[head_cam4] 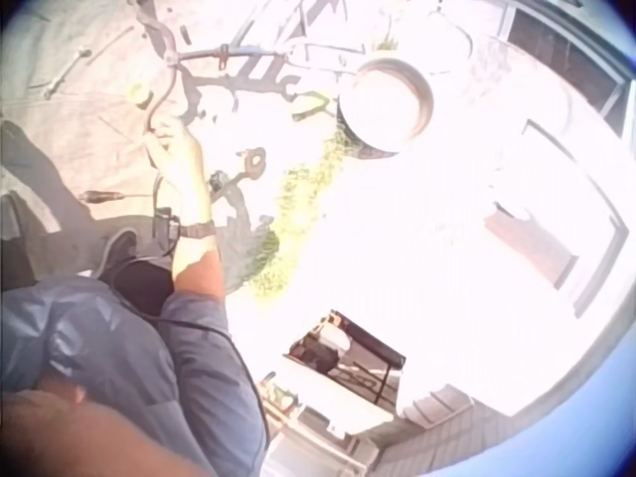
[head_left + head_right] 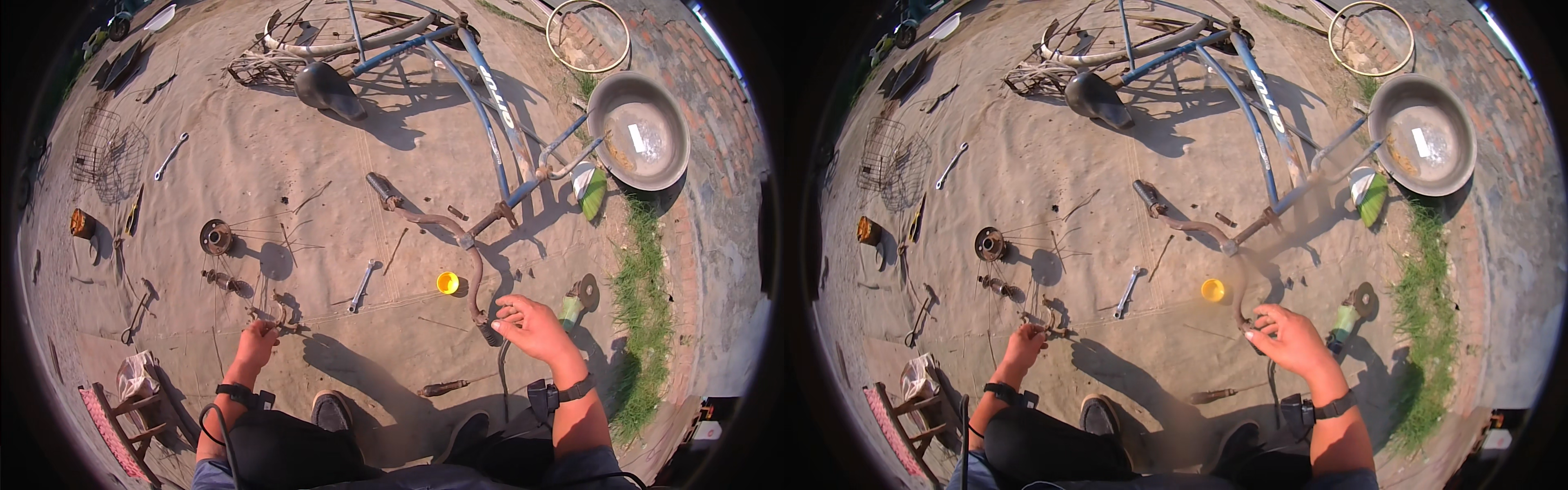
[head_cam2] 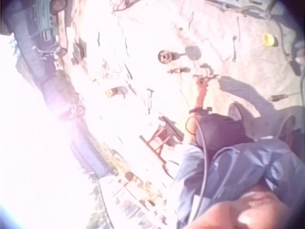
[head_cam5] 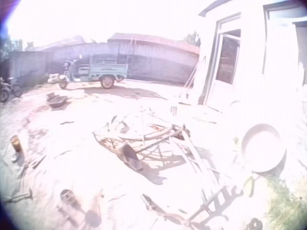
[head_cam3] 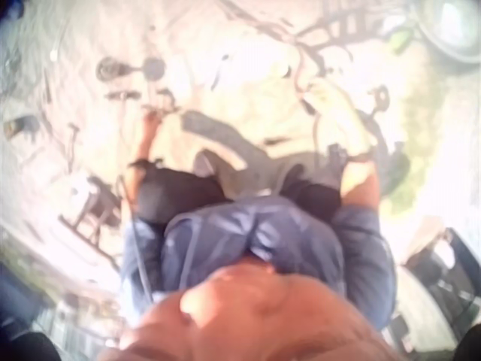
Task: The person uses an angle grinder on a bicycle frame, then handles a brake cable and wipes the frame with a cloth.
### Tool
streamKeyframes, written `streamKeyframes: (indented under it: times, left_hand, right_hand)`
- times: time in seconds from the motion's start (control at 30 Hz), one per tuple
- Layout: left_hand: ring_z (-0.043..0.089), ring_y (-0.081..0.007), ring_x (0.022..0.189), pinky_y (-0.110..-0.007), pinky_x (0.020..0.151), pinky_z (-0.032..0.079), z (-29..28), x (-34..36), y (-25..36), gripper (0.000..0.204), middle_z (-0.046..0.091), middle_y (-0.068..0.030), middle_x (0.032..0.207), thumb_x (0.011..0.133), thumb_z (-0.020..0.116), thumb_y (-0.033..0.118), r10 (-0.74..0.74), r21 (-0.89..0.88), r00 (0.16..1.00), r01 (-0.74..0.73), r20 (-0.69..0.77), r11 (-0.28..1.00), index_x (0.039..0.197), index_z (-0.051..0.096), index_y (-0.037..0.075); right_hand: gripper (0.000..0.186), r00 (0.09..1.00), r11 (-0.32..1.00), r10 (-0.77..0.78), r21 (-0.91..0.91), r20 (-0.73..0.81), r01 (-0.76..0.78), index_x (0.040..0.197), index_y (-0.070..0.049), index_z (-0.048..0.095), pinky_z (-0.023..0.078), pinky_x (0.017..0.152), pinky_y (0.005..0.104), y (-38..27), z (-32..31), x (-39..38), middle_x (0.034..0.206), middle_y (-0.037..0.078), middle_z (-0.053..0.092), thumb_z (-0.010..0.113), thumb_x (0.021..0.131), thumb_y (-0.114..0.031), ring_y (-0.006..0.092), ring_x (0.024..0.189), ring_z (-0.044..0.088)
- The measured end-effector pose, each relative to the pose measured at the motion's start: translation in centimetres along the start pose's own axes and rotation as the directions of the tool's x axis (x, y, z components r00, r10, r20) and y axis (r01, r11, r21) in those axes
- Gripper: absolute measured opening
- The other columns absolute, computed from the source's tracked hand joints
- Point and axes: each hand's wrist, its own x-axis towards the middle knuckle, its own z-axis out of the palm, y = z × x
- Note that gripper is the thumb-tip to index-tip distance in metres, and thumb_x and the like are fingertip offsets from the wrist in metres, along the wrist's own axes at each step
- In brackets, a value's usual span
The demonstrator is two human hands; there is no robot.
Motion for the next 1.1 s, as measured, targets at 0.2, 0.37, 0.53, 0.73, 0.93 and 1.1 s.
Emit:
streamKeyframes:
  times: [0.2,0.37,0.53,0.73,0.93,1.1]
  left_hand:
    - [0.069,-0.0143,0.076,-0.029,0.071,0.056,0.3,0.6,-0.7,0.019,0.071,-0.0067,0.088,0.098,0.066,0.012,0.009,-0.024,1.000,-0.010,-0.015,1.000,0.107,0.067,-0.004]
    - [0.067,-0.0139,0.074,-0.029,0.069,0.055,0.4,0.8,-0.8,0.012,0.070,-0.0053,0.088,0.101,0.062,0.009,-0.010,0.014,0.999,0.010,-0.031,1.000,0.104,0.066,-0.002]
    - [0.066,-0.0137,0.074,-0.029,0.069,0.056,0.5,0.9,-0.7,0.011,0.070,-0.0061,0.088,0.101,0.062,0.007,-0.001,0.023,0.999,0.002,-0.043,1.000,0.102,0.066,-0.003]
    - [0.069,-0.0137,0.073,-0.029,0.068,0.055,0.6,1.1,-1.3,0.016,0.073,-0.0064,0.087,0.099,0.062,0.010,-0.007,-0.007,0.998,0.007,-0.061,1.000,0.105,0.068,-0.003]
    - [0.069,-0.0137,0.072,-0.029,0.067,0.055,0.6,0.8,-0.7,0.016,0.072,-0.0062,0.087,0.100,0.061,0.011,-0.030,0.008,0.998,0.031,-0.062,1.000,0.106,0.068,-0.003]
    - [0.067,-0.0134,0.070,-0.029,0.062,0.052,0.8,0.8,-0.7,0.012,0.070,-0.0053,0.086,0.101,0.061,0.010,-0.025,-0.019,0.998,0.023,-0.065,1.000,0.100,0.066,-0.001]
  right_hand:
    - [0.047,1.000,1.000,-0.002,-0.022,0.007,0.002,0.128,-0.001,0.064,0.060,0.081,0.0362,0.2,-0.1,0.2,0.103,0.016,0.076,0.080,0.089,-0.023,0.0252,0.093,0.076]
    - [0.047,1.000,0.999,-0.008,-0.033,0.012,0.008,0.128,-0.001,0.064,0.060,0.081,0.0361,0.6,-0.1,0.2,0.104,0.017,0.076,0.080,0.089,-0.022,0.0251,0.094,0.076]
    - [0.048,1.000,0.999,-0.005,-0.040,0.025,0.006,0.129,0.000,0.064,0.060,0.082,0.0359,0.7,-0.3,0.2,0.105,0.017,0.076,0.079,0.090,-0.024,0.0250,0.094,0.076]
    - [0.047,0.997,0.998,0.041,-0.040,0.061,-0.039,0.131,0.000,0.063,0.058,0.086,0.0346,0.3,-0.4,0.2,0.111,0.015,0.075,0.079,0.092,-0.021,0.0217,0.098,0.074]
    - [0.045,0.996,0.997,0.047,-0.060,0.073,-0.042,0.129,-0.001,0.064,0.058,0.086,0.0348,-0.4,-0.6,0.0,0.109,0.014,0.075,0.078,0.092,-0.022,0.0213,0.097,0.074]
    - [0.045,0.997,0.999,0.018,-0.051,0.072,-0.014,0.129,-0.001,0.064,0.058,0.085,0.0345,-0.3,-0.6,-0.1,0.110,0.014,0.075,0.078,0.092,-0.022,0.0211,0.097,0.074]
